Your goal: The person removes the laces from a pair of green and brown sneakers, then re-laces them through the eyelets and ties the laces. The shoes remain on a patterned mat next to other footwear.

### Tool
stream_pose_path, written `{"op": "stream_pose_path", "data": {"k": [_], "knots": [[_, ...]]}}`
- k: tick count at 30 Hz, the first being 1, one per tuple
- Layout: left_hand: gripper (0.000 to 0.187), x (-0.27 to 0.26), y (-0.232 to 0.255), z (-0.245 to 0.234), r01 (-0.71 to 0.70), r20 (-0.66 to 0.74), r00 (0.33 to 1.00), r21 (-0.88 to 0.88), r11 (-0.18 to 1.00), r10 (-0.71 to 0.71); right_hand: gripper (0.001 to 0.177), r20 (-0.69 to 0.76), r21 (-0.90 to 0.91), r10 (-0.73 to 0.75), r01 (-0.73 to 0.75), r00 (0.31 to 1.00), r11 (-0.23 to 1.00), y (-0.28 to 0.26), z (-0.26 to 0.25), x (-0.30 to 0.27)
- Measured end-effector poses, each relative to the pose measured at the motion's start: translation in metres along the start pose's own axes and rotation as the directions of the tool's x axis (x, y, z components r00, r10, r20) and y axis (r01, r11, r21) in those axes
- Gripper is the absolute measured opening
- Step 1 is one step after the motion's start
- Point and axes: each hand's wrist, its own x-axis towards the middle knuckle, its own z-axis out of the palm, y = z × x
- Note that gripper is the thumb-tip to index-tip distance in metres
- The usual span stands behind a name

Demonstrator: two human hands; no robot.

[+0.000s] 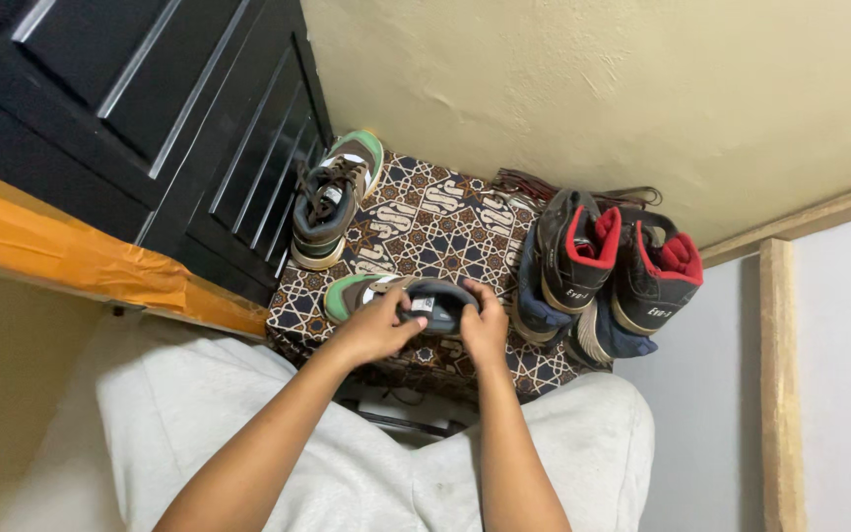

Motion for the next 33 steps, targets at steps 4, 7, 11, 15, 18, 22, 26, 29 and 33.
{"op": "stream_pose_path", "data": {"k": [4, 7, 11, 15, 18, 22, 26, 29, 33], "knots": [[0.058, 0.005, -0.002, -0.022, -0.087, -0.24, 0.961, 0.199, 0.976, 0.135, 0.047, 0.043, 0.115, -0.043, 0.038, 0.998, 0.993, 0.0, 0.006, 0.0], [0.081, 0.024, -0.013, -0.024, -0.344, -0.267, 0.872, 0.261, 0.902, 0.409, 0.047, 0.022, 0.102, -0.07, 0.068, 0.997, 0.992, 0.001, 0.008, -0.004], [0.063, 0.041, -0.022, -0.01, -0.309, -0.181, 0.921, 0.195, 0.931, 0.344, 0.064, -0.24, -0.13, -0.077, 0.046, 0.968, 0.99, -0.004, 0.02, -0.024], [0.055, 0.046, -0.022, -0.009, -0.222, -0.109, 0.963, 0.187, 0.957, 0.245, 0.091, -0.332, 0.178, 0.418, -0.379, 0.846, 0.908, -0.02, 0.049, -0.054], [0.052, 0.049, -0.021, -0.014, -0.224, -0.101, 0.966, 0.14, 0.965, 0.239, 0.089, 0.034, 0.502, 0.686, -0.606, 0.727, 0.617, -0.033, 0.063, -0.063], [0.051, 0.05, -0.023, -0.019, -0.305, -0.144, 0.942, 0.015, 0.952, 0.304, 0.082, 0.058, 0.607, 0.683, -0.569, 0.728, 0.555, -0.041, 0.074, -0.062], [0.048, 0.05, -0.026, -0.017, -0.218, -0.141, 0.966, 0.003, 0.976, 0.216, 0.066, 0.111, 0.575, 0.577, -0.526, 0.809, 0.627, -0.038, 0.082, -0.067], [0.045, 0.05, -0.026, -0.014, -0.239, -0.202, 0.951, 0.002, 0.971, 0.235, 0.06, 0.097, 0.543, 0.58, -0.532, 0.809, 0.65, -0.036, 0.082, -0.065], [0.043, 0.046, -0.024, -0.016, -0.199, -0.251, 0.952, -0.064, 0.978, 0.177, 0.06, 0.028, 0.487, 0.488, -0.439, 0.872, 0.755, -0.037, 0.073, -0.052]]}}
